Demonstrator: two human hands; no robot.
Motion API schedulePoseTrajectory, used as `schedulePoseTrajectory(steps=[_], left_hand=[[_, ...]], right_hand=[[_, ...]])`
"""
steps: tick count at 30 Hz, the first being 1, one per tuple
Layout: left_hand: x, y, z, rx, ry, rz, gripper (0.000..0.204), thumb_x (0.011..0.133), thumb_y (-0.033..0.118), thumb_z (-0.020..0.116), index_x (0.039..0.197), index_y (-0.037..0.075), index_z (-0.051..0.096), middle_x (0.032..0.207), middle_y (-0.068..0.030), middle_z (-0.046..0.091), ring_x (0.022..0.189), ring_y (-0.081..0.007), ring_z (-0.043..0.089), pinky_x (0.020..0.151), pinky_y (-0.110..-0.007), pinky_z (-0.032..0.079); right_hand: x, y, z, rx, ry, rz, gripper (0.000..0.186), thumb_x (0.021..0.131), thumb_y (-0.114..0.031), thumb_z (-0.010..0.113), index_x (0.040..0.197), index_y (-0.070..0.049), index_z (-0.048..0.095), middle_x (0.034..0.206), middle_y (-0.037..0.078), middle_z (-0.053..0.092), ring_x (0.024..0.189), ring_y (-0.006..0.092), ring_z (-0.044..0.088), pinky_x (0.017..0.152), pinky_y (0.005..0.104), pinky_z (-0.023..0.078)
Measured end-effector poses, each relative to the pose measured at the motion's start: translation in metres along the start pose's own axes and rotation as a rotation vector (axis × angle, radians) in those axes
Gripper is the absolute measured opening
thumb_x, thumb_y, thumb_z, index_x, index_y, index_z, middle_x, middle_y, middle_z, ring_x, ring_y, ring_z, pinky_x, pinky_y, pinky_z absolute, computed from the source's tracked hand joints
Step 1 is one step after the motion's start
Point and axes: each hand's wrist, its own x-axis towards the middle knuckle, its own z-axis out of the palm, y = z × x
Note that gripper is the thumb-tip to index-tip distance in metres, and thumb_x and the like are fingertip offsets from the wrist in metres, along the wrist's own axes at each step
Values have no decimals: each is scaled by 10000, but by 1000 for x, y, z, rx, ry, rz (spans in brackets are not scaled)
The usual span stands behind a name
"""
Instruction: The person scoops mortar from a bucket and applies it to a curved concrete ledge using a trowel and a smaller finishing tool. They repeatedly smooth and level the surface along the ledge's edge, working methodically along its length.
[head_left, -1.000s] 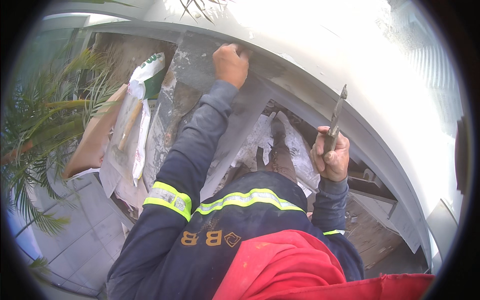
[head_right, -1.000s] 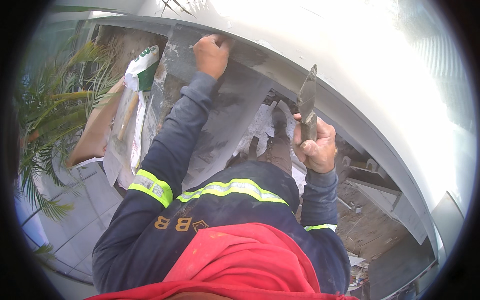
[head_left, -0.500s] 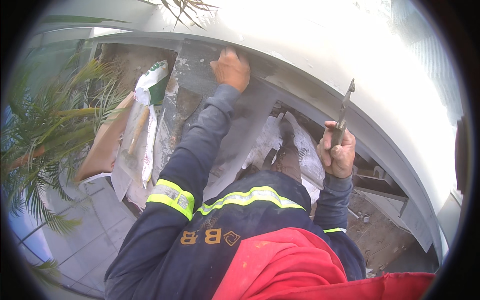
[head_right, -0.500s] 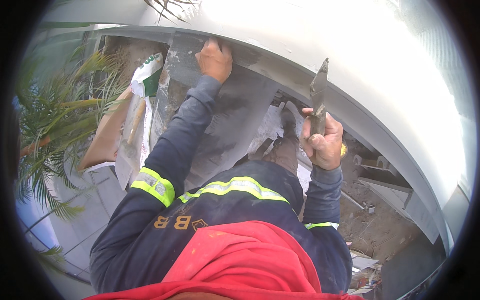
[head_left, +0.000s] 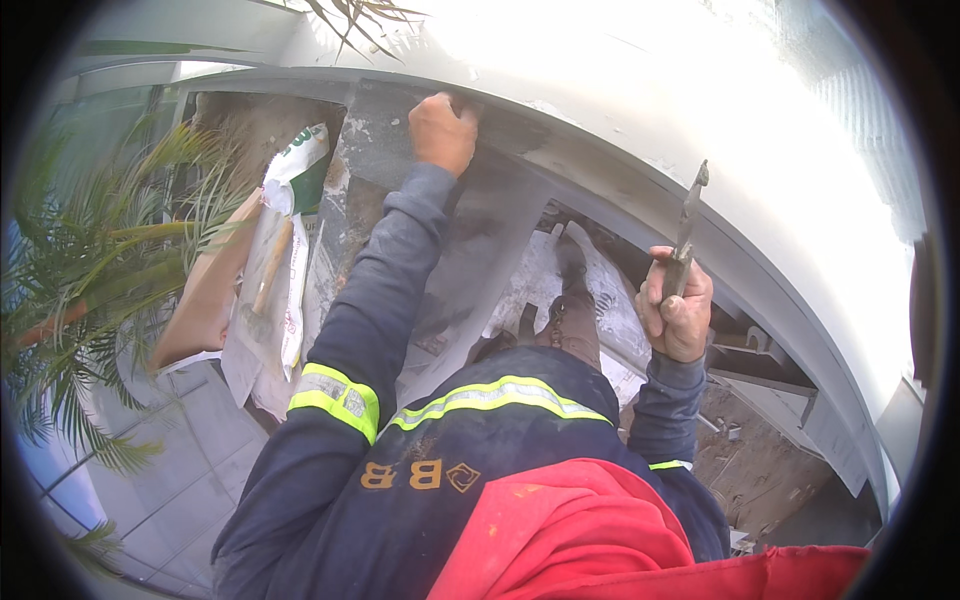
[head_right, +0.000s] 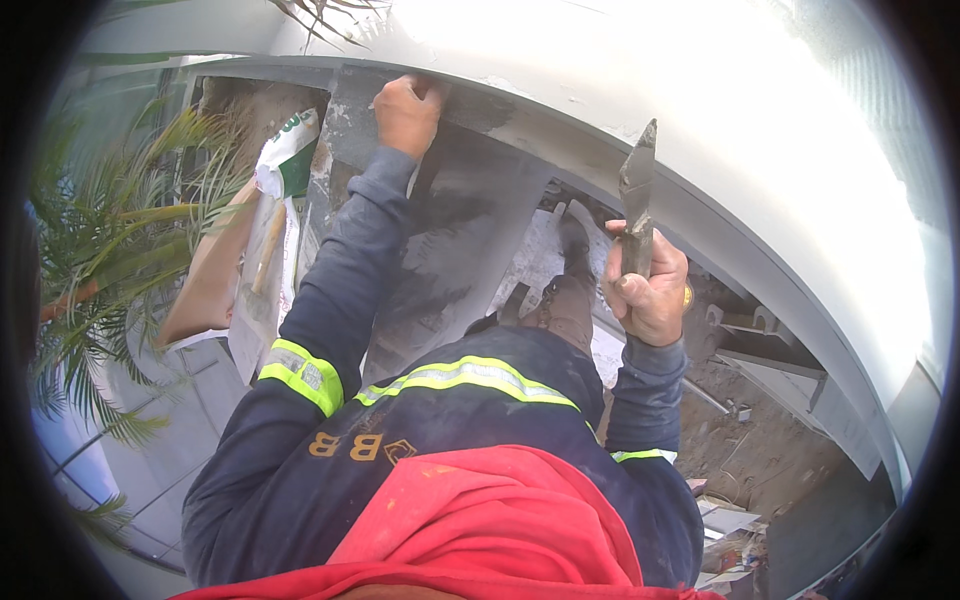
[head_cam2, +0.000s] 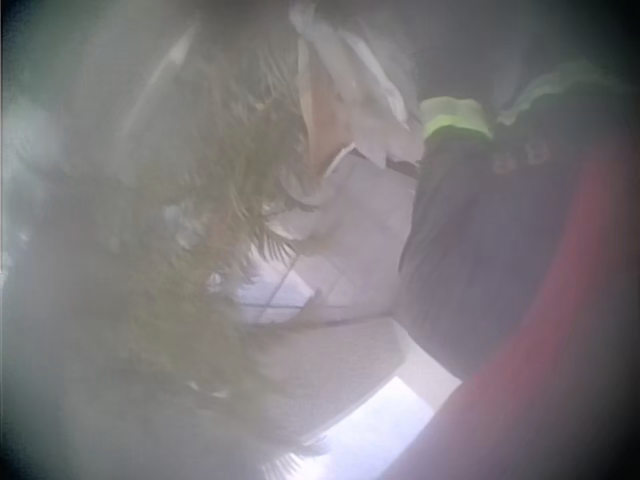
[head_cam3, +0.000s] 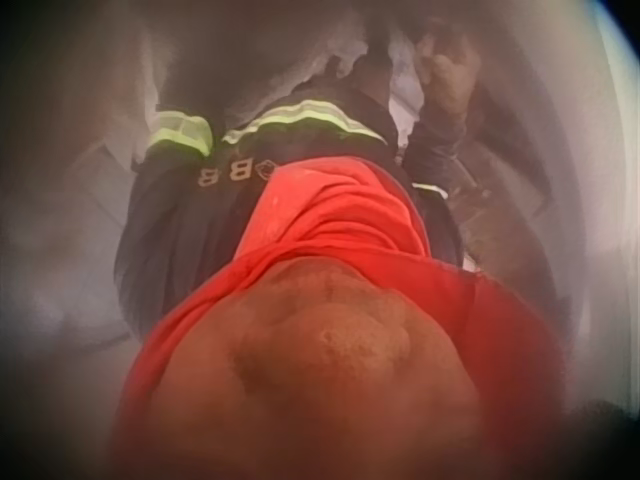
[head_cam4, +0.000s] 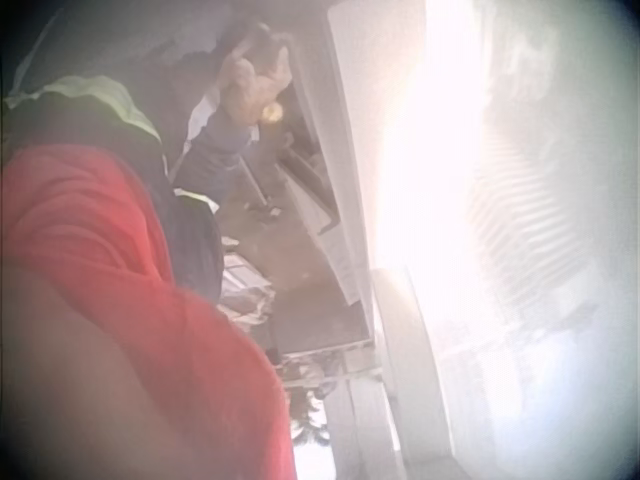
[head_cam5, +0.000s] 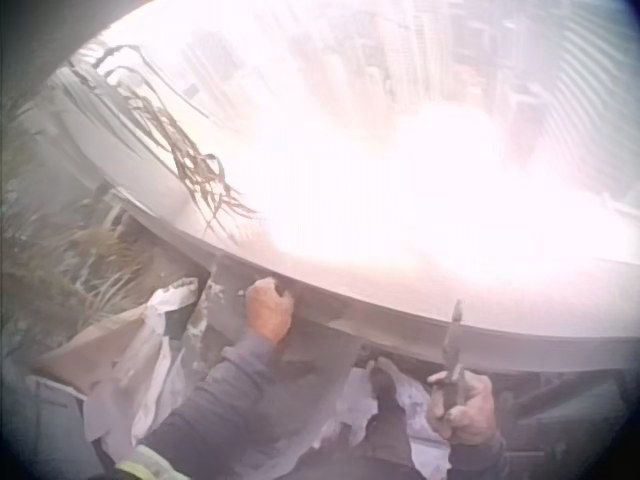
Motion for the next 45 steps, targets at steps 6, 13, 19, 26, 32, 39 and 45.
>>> schedulePoseTrajectory(steps=[6,13,19,26,32,39,45], left_hand=[[2,-24,12,78,41,226,295,920,240,625,888,-52,660,920,-268,669,862,-464,647,802,-515,491],[-8,-18,19,170,30,181,230,923,170,594,966,-52,639,1006,-266,660,908,-459,639,811,-504,496],[-3,-31,-6,-93,39,240,198,884,130,632,938,-45,707,966,-239,686,890,-414,666,810,-469,522],[10,-26,-7,116,-72,247,230,844,181,702,877,-45,728,924,-243,696,889,-409,673,813,-472,525],[4,-15,7,284,-66,142,358,918,290,646,971,-63,668,1010,-283,670,925,-458,657,832,-514,522],[4,-16,11,321,-133,81,429,942,337,611,1050,-77,618,1076,-302,639,992,-467,650,886,-529,511],[14,-35,-6,74,-68,106,339,898,238,641,1031,-73,666,1034,-281,672,977,-442,664,877,-486,513]], right_hand=[[3,-2,-2,-4,12,-35,713,820,-360,847,1296,83,553,770,36,596,430,52,435,389,217,331],[16,1,7,-12,-15,-41,708,829,-360,840,1296,86,551,760,37,590,432,49,434,393,211,335],[17,-1,16,-34,-48,-26,715,824,-363,844,1294,89,551,740,32,582,443,49,442,399,214,340],[9,-7,13,-69,-10,-28,716,816,-359,852,1292,86,555,733,28,582,445,52,440,404,214,337],[1,-8,-1,-57,-23,-88,710,872,-352,806,1333,93,498,790,19,570,443,37,441,397,212,311],[-9,-10,-7,-47,38,-124,713,868,-359,810,1328,93,505,795,13,570,441,34,432,398,212,309],[-14,-10,-14,-38,77,-146,711,864,-352,814,1328,92,510,792,14,571,441,35,432,397,211,305]])
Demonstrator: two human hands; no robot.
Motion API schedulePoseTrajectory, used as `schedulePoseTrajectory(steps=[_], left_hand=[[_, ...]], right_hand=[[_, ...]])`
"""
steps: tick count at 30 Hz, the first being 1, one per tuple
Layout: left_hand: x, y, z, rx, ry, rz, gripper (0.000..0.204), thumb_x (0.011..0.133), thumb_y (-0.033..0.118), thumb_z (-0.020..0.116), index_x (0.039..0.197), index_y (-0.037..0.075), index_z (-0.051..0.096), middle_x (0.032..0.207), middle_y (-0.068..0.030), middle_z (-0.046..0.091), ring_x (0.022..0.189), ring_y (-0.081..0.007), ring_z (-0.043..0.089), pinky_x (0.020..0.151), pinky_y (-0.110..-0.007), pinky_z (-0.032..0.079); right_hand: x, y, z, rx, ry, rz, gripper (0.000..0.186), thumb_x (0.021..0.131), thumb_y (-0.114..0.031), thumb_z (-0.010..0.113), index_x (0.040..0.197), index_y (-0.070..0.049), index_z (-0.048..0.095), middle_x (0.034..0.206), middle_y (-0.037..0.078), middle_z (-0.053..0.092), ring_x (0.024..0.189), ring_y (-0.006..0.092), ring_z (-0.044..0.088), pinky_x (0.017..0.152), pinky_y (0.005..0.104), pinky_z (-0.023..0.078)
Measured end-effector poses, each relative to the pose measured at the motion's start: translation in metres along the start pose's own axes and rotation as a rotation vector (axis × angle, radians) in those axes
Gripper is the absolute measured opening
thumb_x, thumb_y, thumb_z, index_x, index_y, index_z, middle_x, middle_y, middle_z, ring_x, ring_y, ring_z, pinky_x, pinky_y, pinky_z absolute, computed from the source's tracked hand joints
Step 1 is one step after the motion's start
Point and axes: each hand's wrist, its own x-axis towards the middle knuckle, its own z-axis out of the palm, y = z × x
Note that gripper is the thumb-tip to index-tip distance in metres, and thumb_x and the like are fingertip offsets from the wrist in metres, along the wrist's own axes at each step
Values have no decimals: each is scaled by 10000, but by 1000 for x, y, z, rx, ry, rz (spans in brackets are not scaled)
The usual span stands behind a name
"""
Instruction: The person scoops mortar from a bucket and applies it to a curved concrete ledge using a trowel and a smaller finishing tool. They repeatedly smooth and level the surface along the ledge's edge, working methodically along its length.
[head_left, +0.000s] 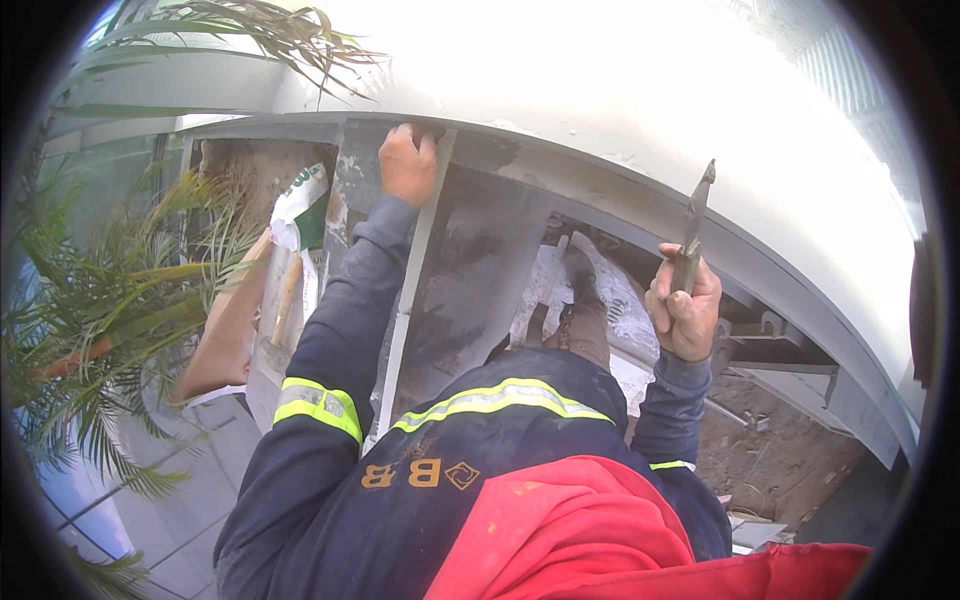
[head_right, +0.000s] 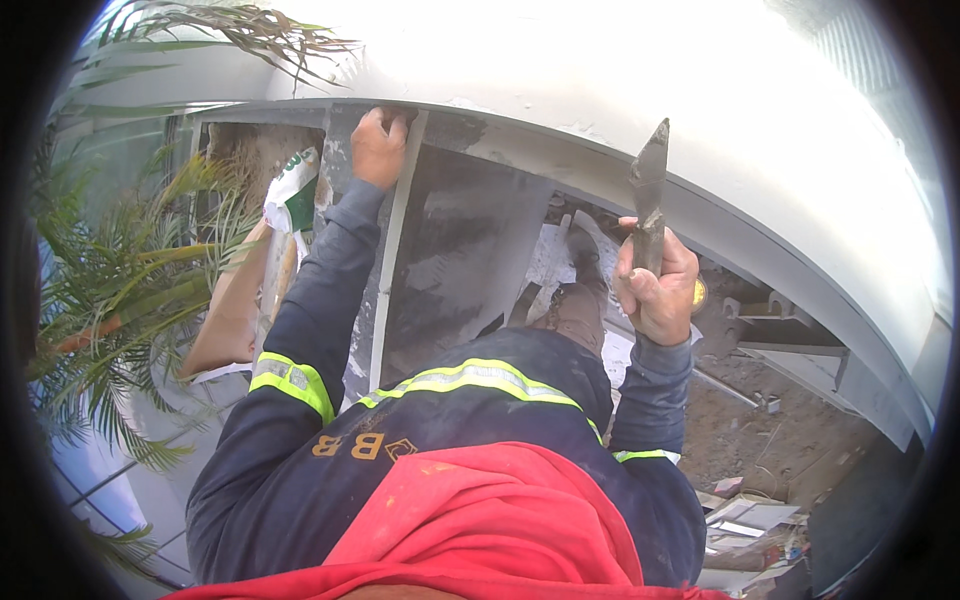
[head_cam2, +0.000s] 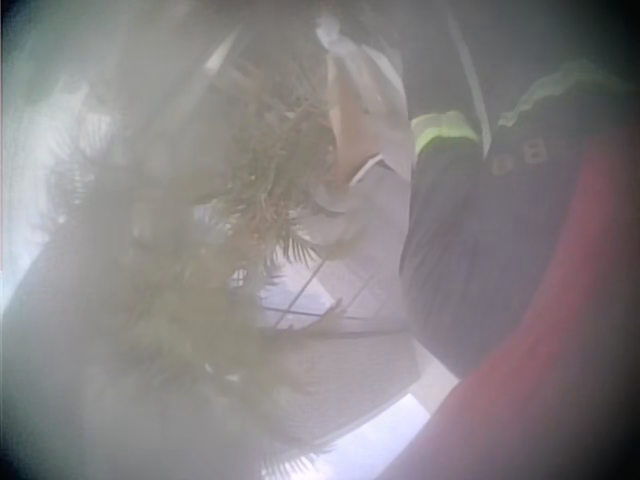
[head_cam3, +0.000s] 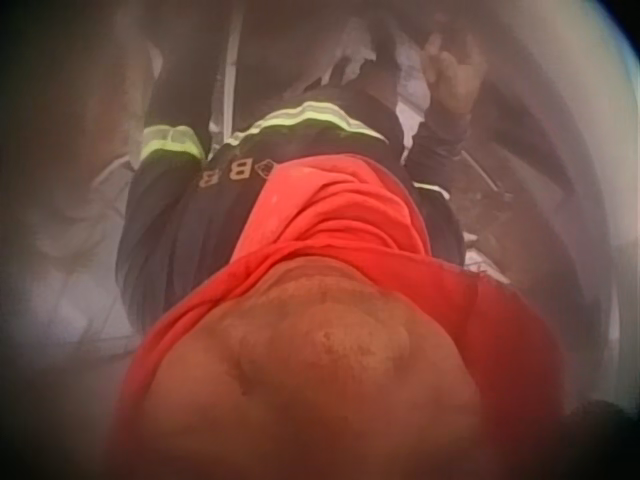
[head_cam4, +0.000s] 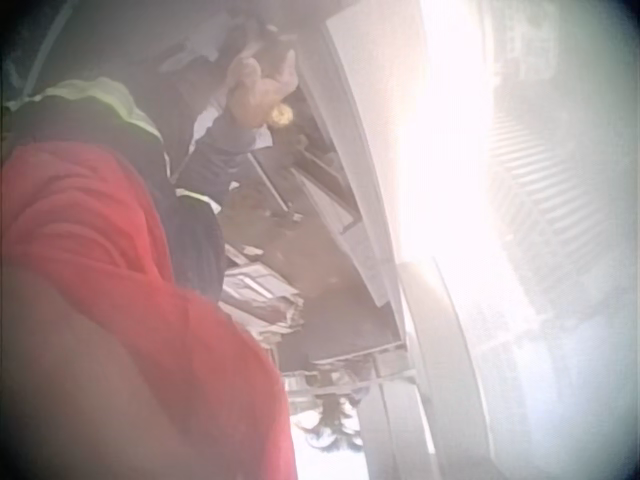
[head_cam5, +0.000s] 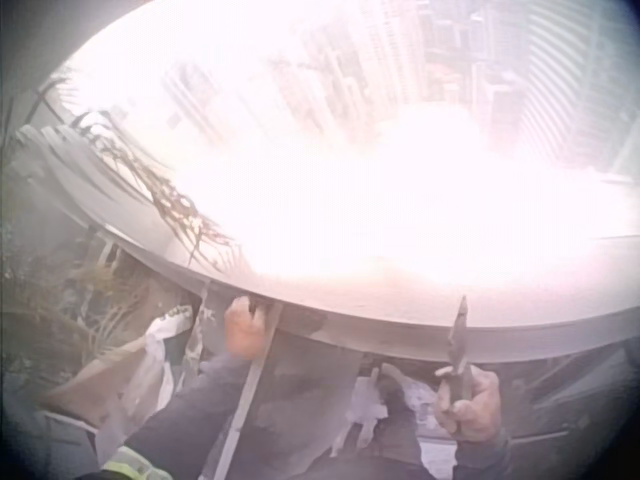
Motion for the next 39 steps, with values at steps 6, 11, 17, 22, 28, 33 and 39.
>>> schedulePoseTrajectory(steps=[6,11,17,22,28,33,39], left_hand=[[-1,6,0,63,3,31,286,866,218,667,992,-23,753,980,-225,734,949,-372,714,854,-415,543],[0,24,-4,-7,-29,52,353,858,266,695,869,-87,700,869,-303,680,880,-454,671,809,-480,527],[0,29,3,237,-118,-158,396,886,333,672,922,-61,687,989,-275,690,971,-444,671,840,-498,534],[-6,40,12,341,-85,-172,441,911,376,627,971,-58,675,1095,-264,676,1039,-441,660,890,-502,532],[3,42,7,293,-212,-256,432,911,364,626,977,-60,677,1063,-290,687,1036,-441,666,894,-492,531],[9,21,4,163,-185,-185,424,901,346,647,940,-74,691,982,-304,690,977,-446,675,871,-484,527],[-14,7,-3,31,39,141,341,884,270,696,1029,-36,729,978,-264,707,914,-403,690,849,-447,525]], right_hand=[[0,3,-2,10,1,13,694,864,-338,813,1326,89,519,793,21,583,444,40,438,401,208,316],[4,4,0,21,-5,33,691,853,-328,825,1322,85,531,799,32,606,450,46,448,407,204,345],[11,3,5,-7,-6,51,722,835,-358,838,1310,92,534,787,32,599,449,49,450,407,207,349],[13,-3,9,12,-21,25,721,837,-358,837,1303,102,534,780,35,600,448,50,450,404,208,351],[13,-5,9,0,-23,8,710,845,-347,830,1307,103,534,776,36,602,453,44,449,403,206,350],[12,-4,8,-11,-13,20,698,847,-333,828,1308,102,535,775,36,603,454,41,446,404,204,344],[10,-2,8,-3,-9,22,692,844,-320,831,1307,101,535,781,38,607,455,43,444,404,204,339]])
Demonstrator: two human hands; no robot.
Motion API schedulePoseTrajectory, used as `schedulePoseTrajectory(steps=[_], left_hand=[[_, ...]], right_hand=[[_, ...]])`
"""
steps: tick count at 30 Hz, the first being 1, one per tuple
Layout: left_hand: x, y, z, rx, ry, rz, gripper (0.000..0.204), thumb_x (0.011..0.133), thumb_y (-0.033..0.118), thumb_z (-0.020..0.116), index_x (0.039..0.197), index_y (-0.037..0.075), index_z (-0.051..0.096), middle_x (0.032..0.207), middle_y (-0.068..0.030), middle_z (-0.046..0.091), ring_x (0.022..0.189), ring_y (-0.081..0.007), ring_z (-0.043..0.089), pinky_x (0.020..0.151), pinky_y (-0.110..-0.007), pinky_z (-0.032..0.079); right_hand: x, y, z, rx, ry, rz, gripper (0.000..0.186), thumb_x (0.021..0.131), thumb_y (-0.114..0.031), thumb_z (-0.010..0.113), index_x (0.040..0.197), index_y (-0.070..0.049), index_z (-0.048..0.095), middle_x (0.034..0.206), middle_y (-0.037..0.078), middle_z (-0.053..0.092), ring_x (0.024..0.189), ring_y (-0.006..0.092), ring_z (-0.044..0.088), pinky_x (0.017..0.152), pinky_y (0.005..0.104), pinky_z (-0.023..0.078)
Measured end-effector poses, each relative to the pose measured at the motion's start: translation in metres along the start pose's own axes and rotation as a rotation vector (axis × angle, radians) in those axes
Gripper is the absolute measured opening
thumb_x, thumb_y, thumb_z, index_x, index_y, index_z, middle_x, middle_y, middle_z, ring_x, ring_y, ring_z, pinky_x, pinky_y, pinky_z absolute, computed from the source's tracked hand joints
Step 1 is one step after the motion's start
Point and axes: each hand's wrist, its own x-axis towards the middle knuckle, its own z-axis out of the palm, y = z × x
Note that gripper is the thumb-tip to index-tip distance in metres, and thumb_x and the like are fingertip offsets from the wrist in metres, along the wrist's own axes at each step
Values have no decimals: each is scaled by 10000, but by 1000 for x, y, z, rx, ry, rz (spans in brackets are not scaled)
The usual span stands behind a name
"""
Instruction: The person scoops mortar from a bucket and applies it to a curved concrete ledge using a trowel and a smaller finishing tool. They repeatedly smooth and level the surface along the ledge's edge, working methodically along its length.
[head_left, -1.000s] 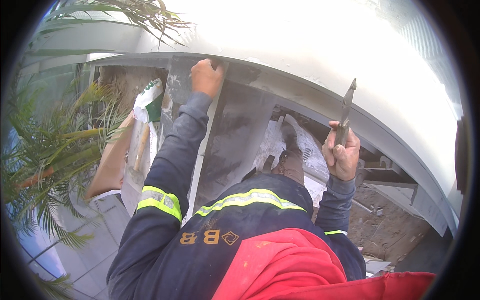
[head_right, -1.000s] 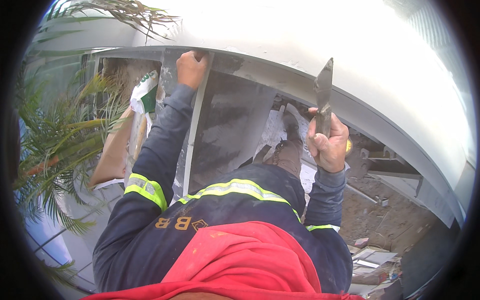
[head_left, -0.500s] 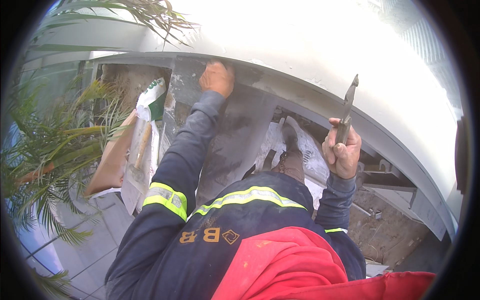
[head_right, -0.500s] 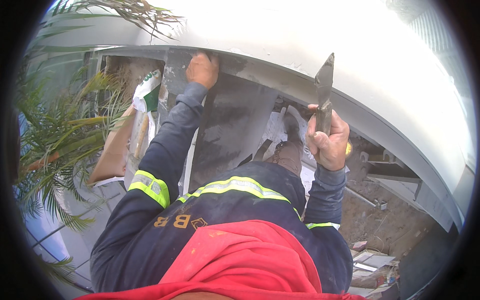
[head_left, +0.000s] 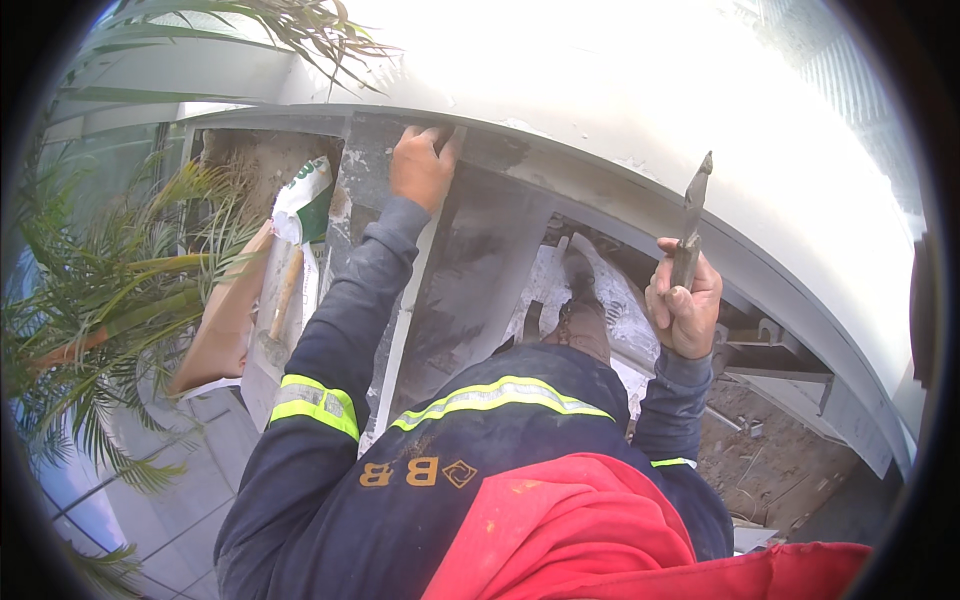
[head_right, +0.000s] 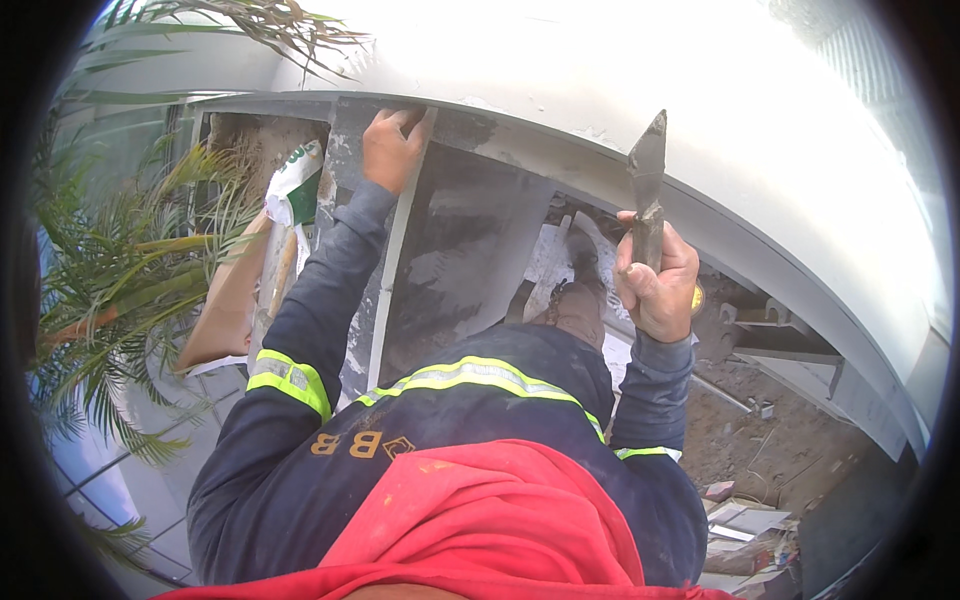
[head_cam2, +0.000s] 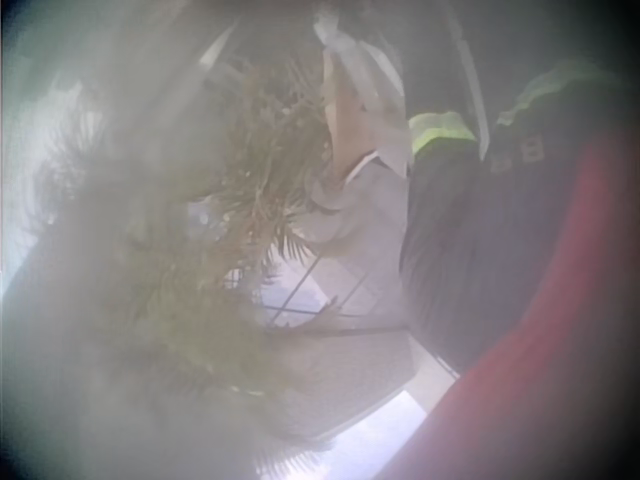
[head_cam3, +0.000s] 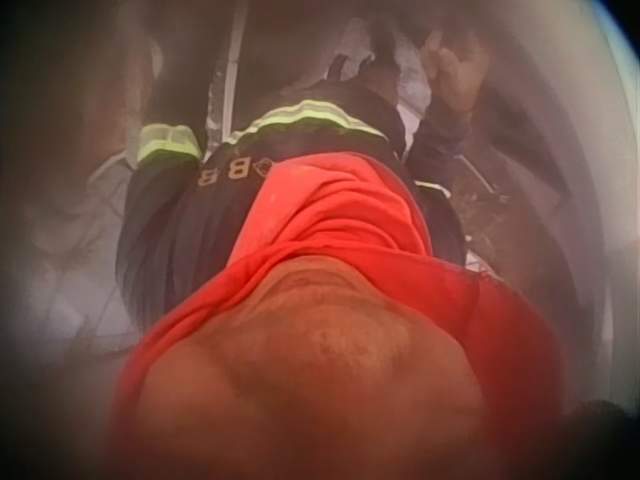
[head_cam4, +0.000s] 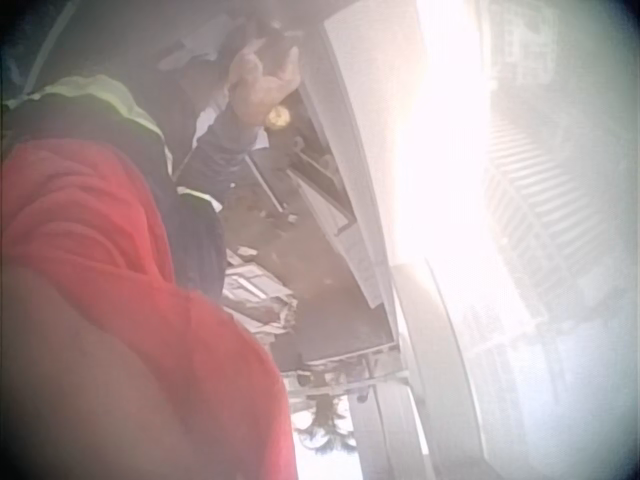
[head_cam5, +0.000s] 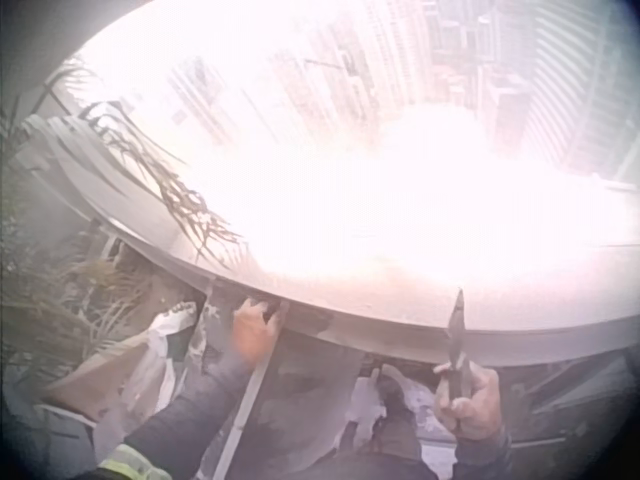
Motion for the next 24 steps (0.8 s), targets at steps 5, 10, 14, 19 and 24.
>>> schedulePoseTrajectory(steps=[5,10,14,19,24], left_hand=[[3,19,5,-59,6,-165,343,894,263,685,993,-65,711,1005,-291,671,951,-447,657,865,-500,518],[20,27,10,154,-192,-342,424,906,339,646,904,-81,702,1000,-309,683,977,-465,661,870,-510,516],[31,7,4,97,-348,-301,432,903,333,627,883,-95,682,1008,-328,681,987,-479,660,871,-512,513],[25,-8,1,-119,-434,-252,425,932,320,599,950,-101,652,978,-312,683,940,-437,669,845,-469,510],[-18,-16,-30,-405,-360,-193,260,1010,201,535,1032,-44,620,942,-142,676,884,-188,609,828,-341,474]], right_hand=[[0,1,-1,-29,-21,11,695,874,-313,803,1335,105,492,792,25,572,461,37,440,410,208,319],[0,4,1,-60,-32,-10,690,877,-308,800,1332,112,494,785,28,575,464,38,439,411,206,321],[-4,5,2,-74,-14,-9,686,876,-304,801,1330,111,499,778,31,578,463,39,437,405,207,319],[-5,8,1,-93,-8,4,680,874,-300,803,1327,109,504,785,38,587,460,40,438,400,208,317],[-7,10,5,-112,-29,8,680,868,-295,810,1325,107,507,790,40,593,463,40,447,400,207,328]])
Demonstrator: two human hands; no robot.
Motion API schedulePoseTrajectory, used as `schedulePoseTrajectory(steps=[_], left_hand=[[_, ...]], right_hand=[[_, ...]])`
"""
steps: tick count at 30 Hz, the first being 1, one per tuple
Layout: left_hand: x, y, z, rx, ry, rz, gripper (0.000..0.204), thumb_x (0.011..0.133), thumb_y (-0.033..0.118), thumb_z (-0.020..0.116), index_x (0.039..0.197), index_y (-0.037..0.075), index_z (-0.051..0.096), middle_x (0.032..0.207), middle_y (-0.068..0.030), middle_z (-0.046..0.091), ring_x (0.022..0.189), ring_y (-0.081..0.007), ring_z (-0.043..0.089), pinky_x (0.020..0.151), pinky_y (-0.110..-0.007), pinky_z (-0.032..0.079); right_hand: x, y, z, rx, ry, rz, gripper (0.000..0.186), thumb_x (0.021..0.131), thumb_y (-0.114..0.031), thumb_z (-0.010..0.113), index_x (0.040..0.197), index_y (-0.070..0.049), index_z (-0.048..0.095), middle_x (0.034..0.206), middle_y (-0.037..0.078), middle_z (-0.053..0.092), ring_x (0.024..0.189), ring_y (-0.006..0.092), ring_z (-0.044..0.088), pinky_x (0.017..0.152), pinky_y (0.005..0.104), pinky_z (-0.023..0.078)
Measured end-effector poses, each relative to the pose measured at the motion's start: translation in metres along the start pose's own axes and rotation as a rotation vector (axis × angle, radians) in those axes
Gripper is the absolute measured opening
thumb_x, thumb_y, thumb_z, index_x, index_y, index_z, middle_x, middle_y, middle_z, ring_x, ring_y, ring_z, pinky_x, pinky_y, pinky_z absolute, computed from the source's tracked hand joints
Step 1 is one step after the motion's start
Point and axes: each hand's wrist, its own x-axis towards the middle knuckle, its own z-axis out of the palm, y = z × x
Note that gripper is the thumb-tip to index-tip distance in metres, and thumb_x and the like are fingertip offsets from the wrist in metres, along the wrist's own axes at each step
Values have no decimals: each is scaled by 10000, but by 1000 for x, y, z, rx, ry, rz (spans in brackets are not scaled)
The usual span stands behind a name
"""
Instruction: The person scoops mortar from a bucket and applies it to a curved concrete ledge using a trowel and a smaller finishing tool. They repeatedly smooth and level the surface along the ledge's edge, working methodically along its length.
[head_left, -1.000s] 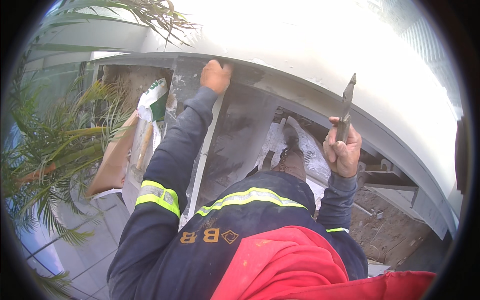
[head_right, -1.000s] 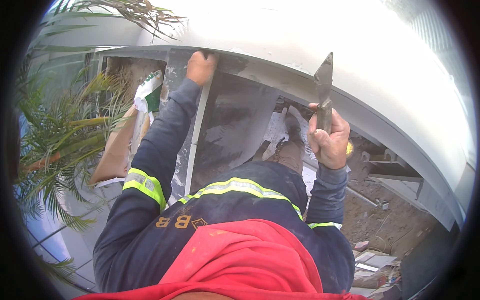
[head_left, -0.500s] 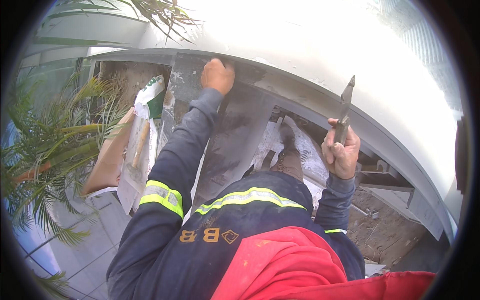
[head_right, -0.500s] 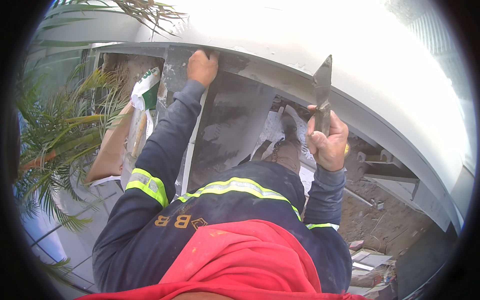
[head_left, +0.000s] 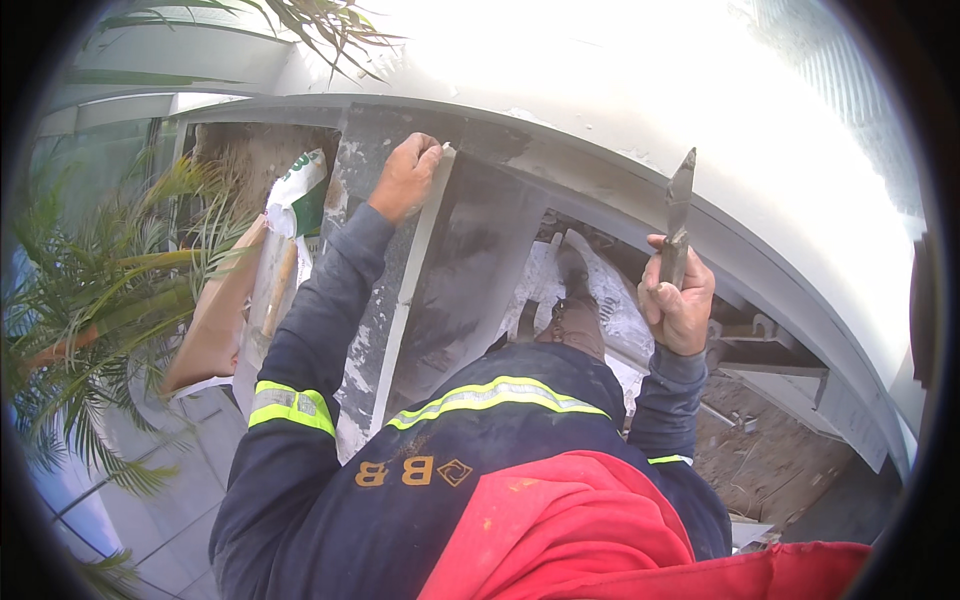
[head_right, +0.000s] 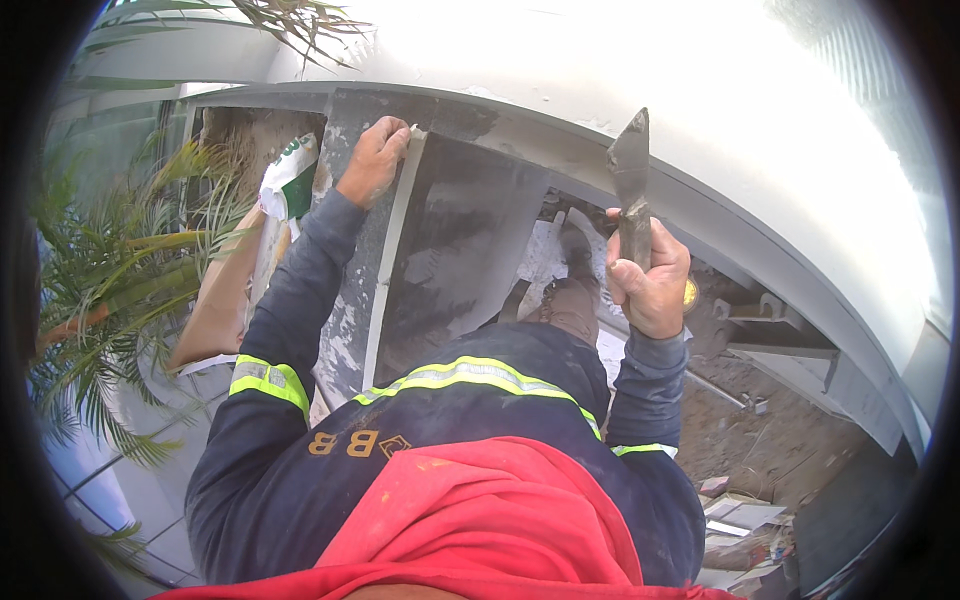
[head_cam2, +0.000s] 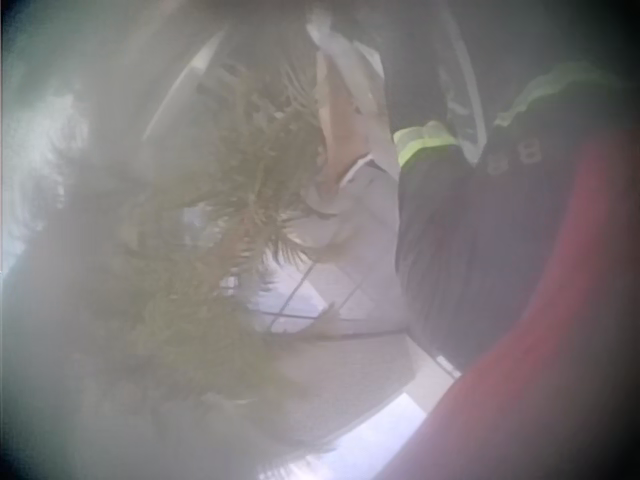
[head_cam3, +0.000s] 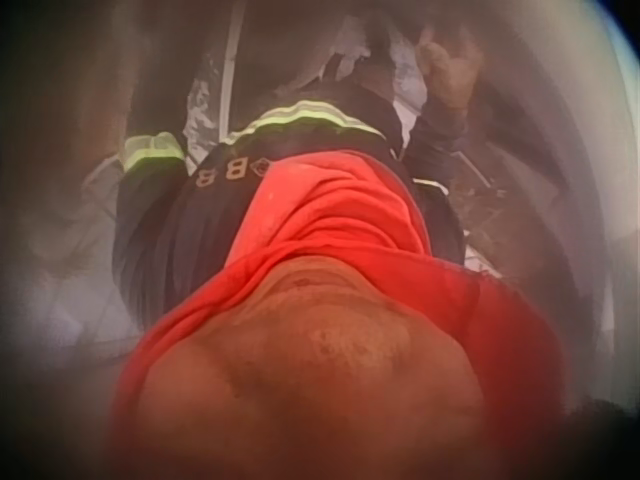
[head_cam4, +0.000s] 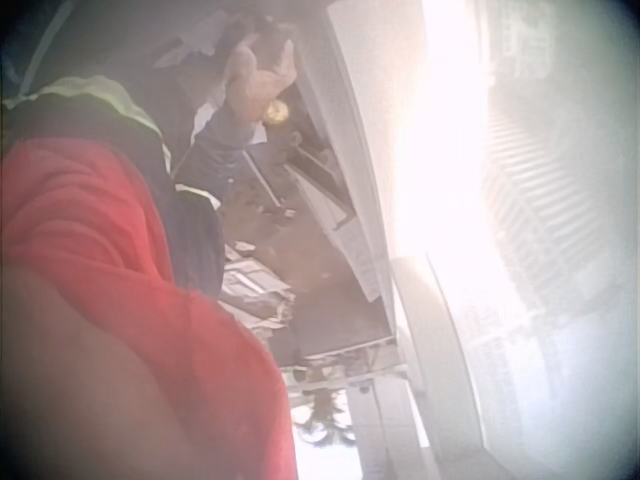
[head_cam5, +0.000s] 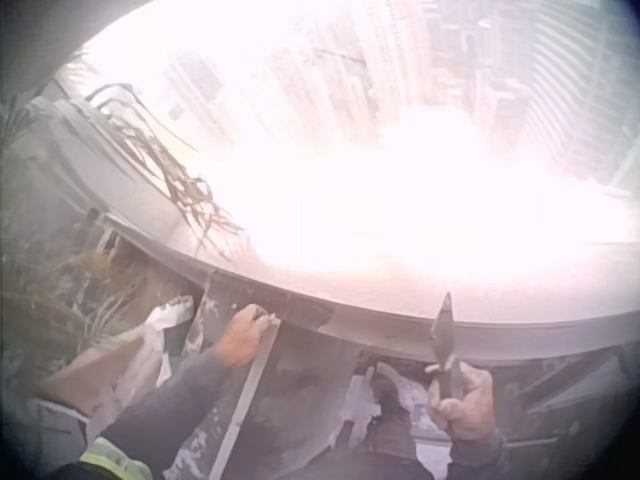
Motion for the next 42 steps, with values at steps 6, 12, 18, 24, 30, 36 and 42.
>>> schedulePoseTrajectory(steps=[6,12,18,24,30,36,42], left_hand=[[-37,-6,-21,-544,49,35,162,1057,153,500,1039,-2,545,924,-68,648,898,-129,609,865,-296,463],[-138,-14,-47,-400,128,-19,128,1065,128,479,1076,6,519,919,-60,630,874,-121,625,827,-267,473],[-233,-9,-82,-446,338,-160,152,1074,144,471,1106,-1,502,888,-63,606,845,-130,617,798,-255,466],[-318,9,-111,-520,601,-99,192,1079,177,491,1125,-9,486,871,-78,578,851,-175,601,803,-298,453],[-433,8,-176,-663,1097,71,156,1074,167,494,1107,15,481,873,-39,467,817,-154,436,822,-310,405],[-657,0,-241,-23,1588,-369,226,1060,216,532,1107,-5,547,1012,-85,594,852,-174,521,811,-334,452],[-892,-96,-186,828,942,-1373,347,1011,229,555,1255,10,667,1213,-148,704,1081,-297,673,948,-374,504]], right_hand=[[3,-4,9,-46,-40,-13,693,862,-308,816,1326,106,510,782,34,593,466,37,449,402,204,338],[2,-19,26,-125,-24,11,695,825,-385,840,1273,78,581,716,19,572,482,41,438,439,213,327],[12,-13,47,-175,-113,18,712,817,-399,845,1275,78,580,713,12,563,490,38,438,441,210,321],[30,-1,81,-261,-268,73,778,791,-453,849,1271,93,573,711,11,560,488,37,441,432,207,331],[34,21,137,-314,-500,162,843,801,-456,837,1308,136,515,728,4,520,479,37,401,423,215,284],[24,52,186,-382,-654,143,800,809,-516,811,1245,115,583,738,41,581,468,57,447,418,219,334],[11,49,227,-293,-579,47,571,1005,-400,596,1258,113,585,789,86,621,490,83,480,452,220,350]])
